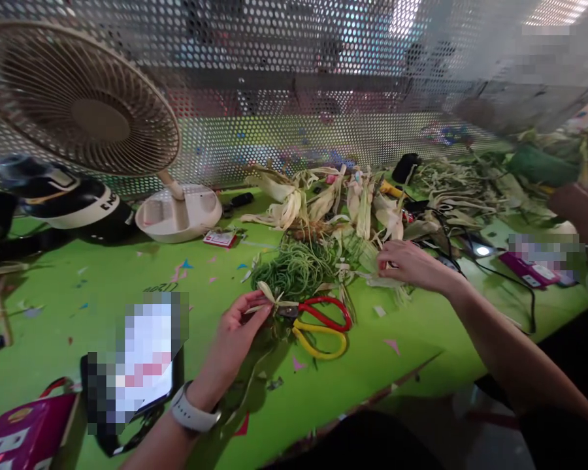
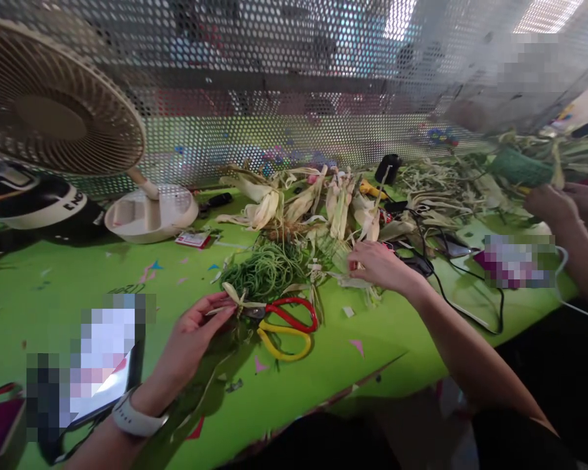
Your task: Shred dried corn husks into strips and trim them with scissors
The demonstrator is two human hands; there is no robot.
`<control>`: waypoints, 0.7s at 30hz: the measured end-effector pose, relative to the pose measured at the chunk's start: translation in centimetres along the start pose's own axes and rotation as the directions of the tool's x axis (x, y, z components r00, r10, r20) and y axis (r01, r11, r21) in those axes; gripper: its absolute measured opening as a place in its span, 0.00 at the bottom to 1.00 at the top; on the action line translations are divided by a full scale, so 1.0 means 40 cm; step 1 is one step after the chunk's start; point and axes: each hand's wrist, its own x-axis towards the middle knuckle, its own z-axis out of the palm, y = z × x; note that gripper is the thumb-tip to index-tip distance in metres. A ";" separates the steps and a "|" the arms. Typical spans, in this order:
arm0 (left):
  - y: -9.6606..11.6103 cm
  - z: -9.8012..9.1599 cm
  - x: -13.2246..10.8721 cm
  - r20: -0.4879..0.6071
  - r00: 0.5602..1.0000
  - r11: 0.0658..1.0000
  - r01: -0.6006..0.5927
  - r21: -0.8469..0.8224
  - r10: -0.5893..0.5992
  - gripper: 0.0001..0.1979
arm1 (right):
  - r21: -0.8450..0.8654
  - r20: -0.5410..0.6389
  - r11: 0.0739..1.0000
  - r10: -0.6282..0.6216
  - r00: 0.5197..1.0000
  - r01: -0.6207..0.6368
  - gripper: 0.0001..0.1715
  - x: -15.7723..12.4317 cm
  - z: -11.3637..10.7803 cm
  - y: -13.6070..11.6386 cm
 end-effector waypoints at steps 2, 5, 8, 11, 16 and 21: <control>0.012 -0.006 0.000 -0.038 0.990 0.981 -0.128 0.146 0.134 0.22 | 0.092 -0.110 0.995 0.043 0.993 -0.033 0.10 0.008 -0.013 -0.002; 0.034 -0.020 -0.006 -0.117 0.865 0.781 -0.372 0.501 0.488 0.23 | 0.322 -0.204 0.941 0.175 0.963 -0.103 0.11 0.032 -0.039 -0.022; 0.058 -0.028 -0.019 -0.066 0.722 0.568 -0.481 0.668 0.689 0.22 | 0.415 -0.311 0.907 0.212 0.926 -0.069 0.11 0.064 -0.055 -0.056; 0.092 -0.016 -0.032 -0.015 0.697 0.541 -0.542 0.643 0.716 0.20 | 0.484 -0.411 0.875 0.246 0.878 -0.019 0.11 0.095 -0.063 -0.095; 0.156 0.071 -0.023 0.026 0.860 0.815 -0.493 0.305 0.510 0.19 | 0.738 -0.424 0.650 0.236 0.874 0.183 0.18 0.125 -0.067 -0.190; 0.156 0.143 -0.003 0.190 0.945 0.959 -0.241 -0.152 0.268 0.13 | 0.827 -0.319 0.521 0.123 0.940 0.212 0.13 0.126 -0.035 -0.279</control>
